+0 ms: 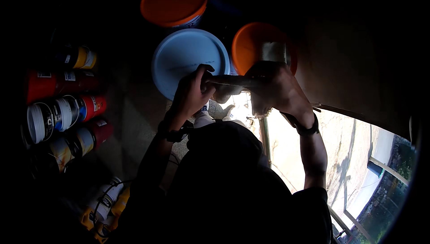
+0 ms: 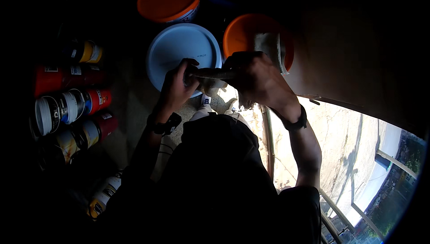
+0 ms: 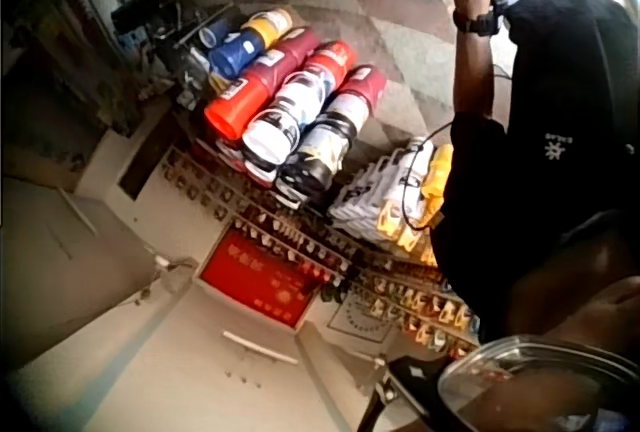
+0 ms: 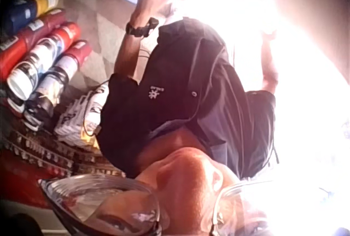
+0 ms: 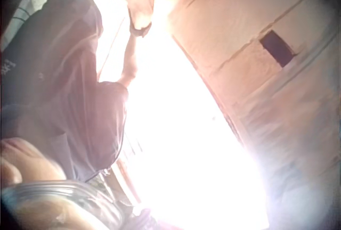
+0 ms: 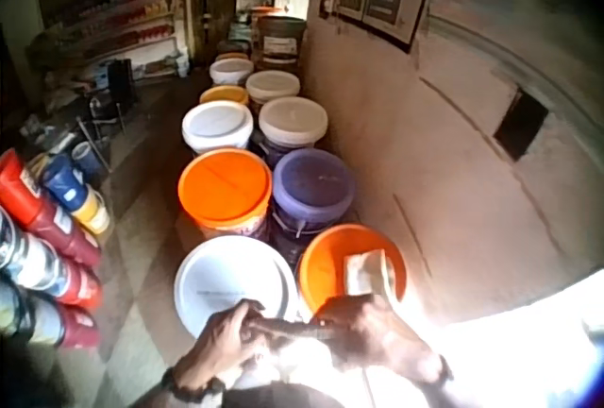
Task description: The person cleans a large glass window and door using a cloth. They wipe the glass surface and the metal frame, moving a red plastic stool to access different areas. The person also folds the cloth and wipes the metal door handle.
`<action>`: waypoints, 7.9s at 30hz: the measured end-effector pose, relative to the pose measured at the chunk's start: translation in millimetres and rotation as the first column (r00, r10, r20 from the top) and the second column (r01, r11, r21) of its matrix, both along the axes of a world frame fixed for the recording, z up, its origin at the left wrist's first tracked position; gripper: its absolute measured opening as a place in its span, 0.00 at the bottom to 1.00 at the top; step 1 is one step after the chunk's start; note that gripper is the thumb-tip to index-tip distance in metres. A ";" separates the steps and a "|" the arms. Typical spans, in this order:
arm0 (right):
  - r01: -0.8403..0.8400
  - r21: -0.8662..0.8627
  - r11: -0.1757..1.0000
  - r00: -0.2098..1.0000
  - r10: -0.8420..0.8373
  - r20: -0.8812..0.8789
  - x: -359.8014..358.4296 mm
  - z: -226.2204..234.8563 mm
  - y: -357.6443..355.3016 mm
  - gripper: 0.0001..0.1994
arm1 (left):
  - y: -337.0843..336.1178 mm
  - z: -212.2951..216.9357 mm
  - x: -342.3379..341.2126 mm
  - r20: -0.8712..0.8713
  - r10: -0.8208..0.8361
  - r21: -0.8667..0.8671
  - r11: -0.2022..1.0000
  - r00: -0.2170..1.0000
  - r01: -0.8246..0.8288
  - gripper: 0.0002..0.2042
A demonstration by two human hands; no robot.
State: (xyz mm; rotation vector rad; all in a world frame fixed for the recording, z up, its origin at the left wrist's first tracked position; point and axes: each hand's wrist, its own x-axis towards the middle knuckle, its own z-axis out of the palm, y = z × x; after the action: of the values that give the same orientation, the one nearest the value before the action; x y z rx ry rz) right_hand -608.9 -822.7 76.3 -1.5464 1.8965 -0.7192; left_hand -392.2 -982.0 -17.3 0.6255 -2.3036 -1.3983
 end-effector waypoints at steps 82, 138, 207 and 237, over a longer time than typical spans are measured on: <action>0.042 -0.012 0.999 0.485 -0.009 0.875 111.3 -53.6 2.6 0.15 | 184.0 0.9 100.7 0.160 0.823 0.278 0.493 0.546 -0.825 0.24; -0.998 -0.007 -0.059 -0.050 0.765 0.642 839.3 -122.8 -13.1 0.11 | 423.5 -73.3 683.1 -0.111 0.706 0.896 -0.234 -0.700 -0.378 0.14; 0.925 0.378 -0.051 -0.271 -0.784 0.558 529.1 -220.3 357.4 0.16 | -117.3 -48.5 70.3 0.170 0.103 0.298 0.943 0.980 -0.151 0.33; 0.555 -0.450 -0.700 -0.809 -0.580 -0.096 162.0 -182.2 791.8 0.56 | 790.0 41.3 -50.9 -0.127 -0.948 -0.188 0.313 0.293 0.931 0.30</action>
State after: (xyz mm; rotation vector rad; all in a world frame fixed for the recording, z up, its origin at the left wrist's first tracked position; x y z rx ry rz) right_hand -447.0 -30.9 -105.9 1.6570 3.3285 -0.9554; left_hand -443.1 -192.1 24.0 -1.1657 -2.5413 -1.6170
